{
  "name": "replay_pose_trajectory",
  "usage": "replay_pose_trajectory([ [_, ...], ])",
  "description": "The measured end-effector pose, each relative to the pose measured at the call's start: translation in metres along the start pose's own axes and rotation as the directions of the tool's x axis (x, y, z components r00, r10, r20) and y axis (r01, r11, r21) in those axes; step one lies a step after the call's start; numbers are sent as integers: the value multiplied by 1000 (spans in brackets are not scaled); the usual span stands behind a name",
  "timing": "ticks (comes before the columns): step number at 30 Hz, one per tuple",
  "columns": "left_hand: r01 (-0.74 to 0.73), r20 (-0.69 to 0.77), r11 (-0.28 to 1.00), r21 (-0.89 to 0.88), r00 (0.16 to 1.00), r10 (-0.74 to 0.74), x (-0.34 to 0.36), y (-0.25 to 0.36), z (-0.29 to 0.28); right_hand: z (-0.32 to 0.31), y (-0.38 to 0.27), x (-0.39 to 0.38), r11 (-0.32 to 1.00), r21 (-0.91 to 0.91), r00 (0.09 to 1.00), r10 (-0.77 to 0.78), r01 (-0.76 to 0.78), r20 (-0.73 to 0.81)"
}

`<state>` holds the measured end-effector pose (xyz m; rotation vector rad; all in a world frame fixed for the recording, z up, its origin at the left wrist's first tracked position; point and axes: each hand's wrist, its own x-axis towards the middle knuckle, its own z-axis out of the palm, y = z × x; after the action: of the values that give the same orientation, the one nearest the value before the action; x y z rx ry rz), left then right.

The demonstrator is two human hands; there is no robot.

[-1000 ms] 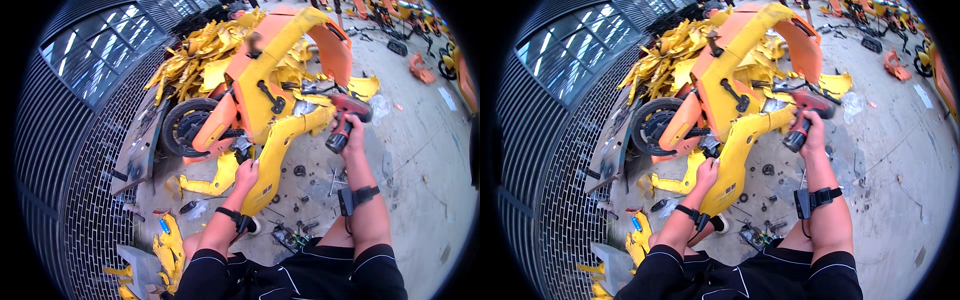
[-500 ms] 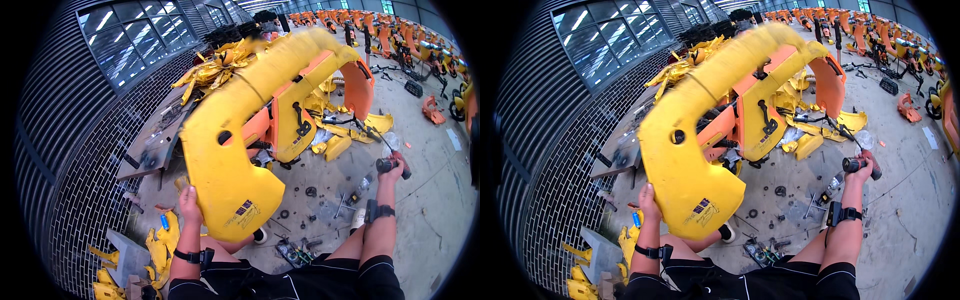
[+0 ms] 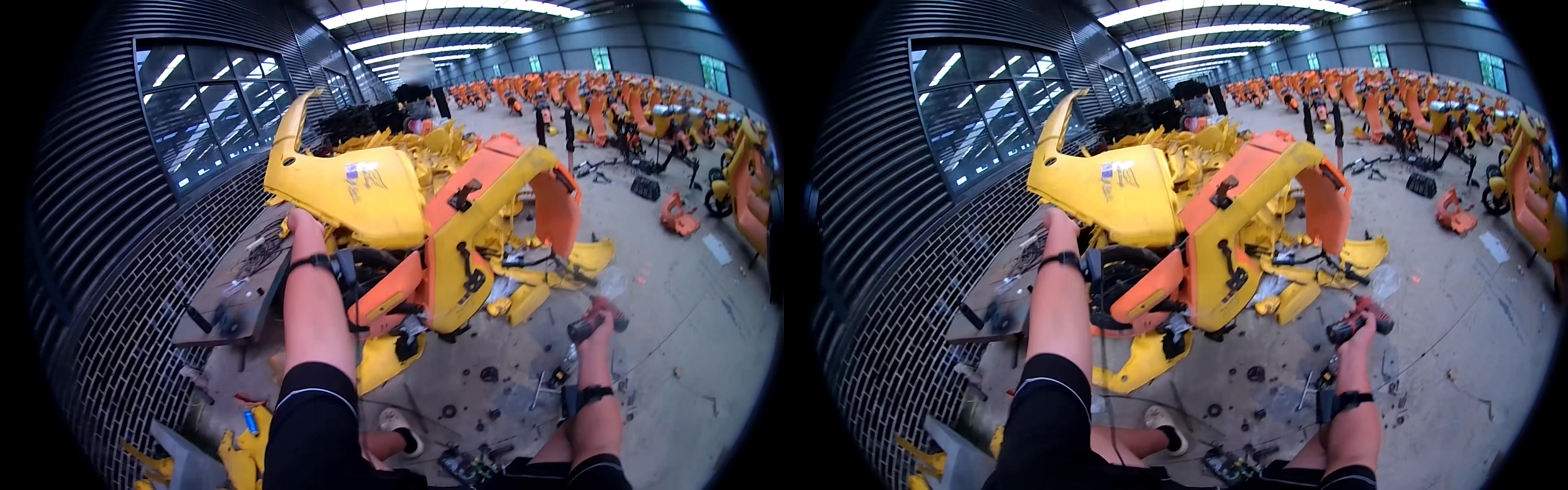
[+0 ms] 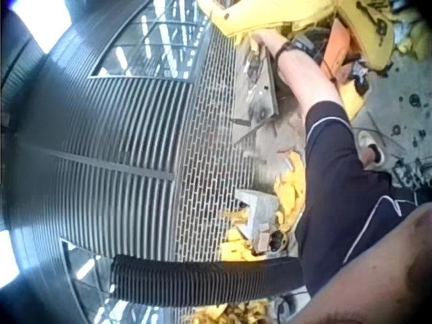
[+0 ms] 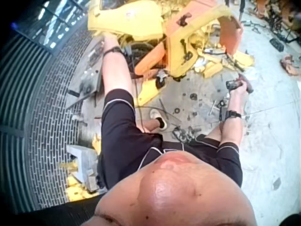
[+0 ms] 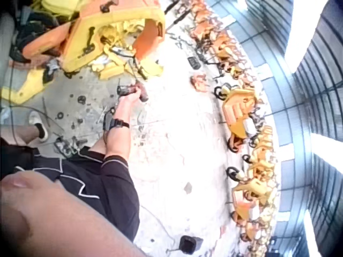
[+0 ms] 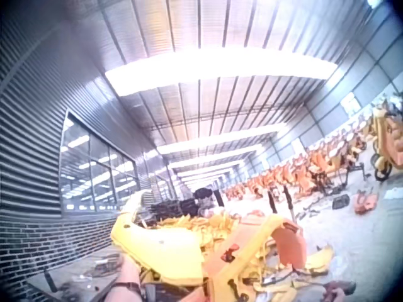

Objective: The person assembles or repairs a vehicle part by hand, using a power drill to secure components including a gear and a chain.

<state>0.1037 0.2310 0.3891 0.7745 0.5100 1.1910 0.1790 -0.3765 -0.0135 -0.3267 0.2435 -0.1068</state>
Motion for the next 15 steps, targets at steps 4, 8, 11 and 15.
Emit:
replay_pose_trajectory([
  [4,353,-34,906,233,934,-355,-28,-92,34,-18,-12,12,997,-31,998,62,-63,-32],
  [8,152,373,807,571,827,-420,-98,-189,-47,-13,-23,11,985,-162,998,57,-59,-20],
  [11,-5,444,730,684,796,-411,-177,-216,-116,-29,-27,36,980,-176,984,-58,88,169],
  [15,333,200,502,799,639,-742,-203,-305,-292,3,9,13,980,-192,994,29,-49,-107],
])
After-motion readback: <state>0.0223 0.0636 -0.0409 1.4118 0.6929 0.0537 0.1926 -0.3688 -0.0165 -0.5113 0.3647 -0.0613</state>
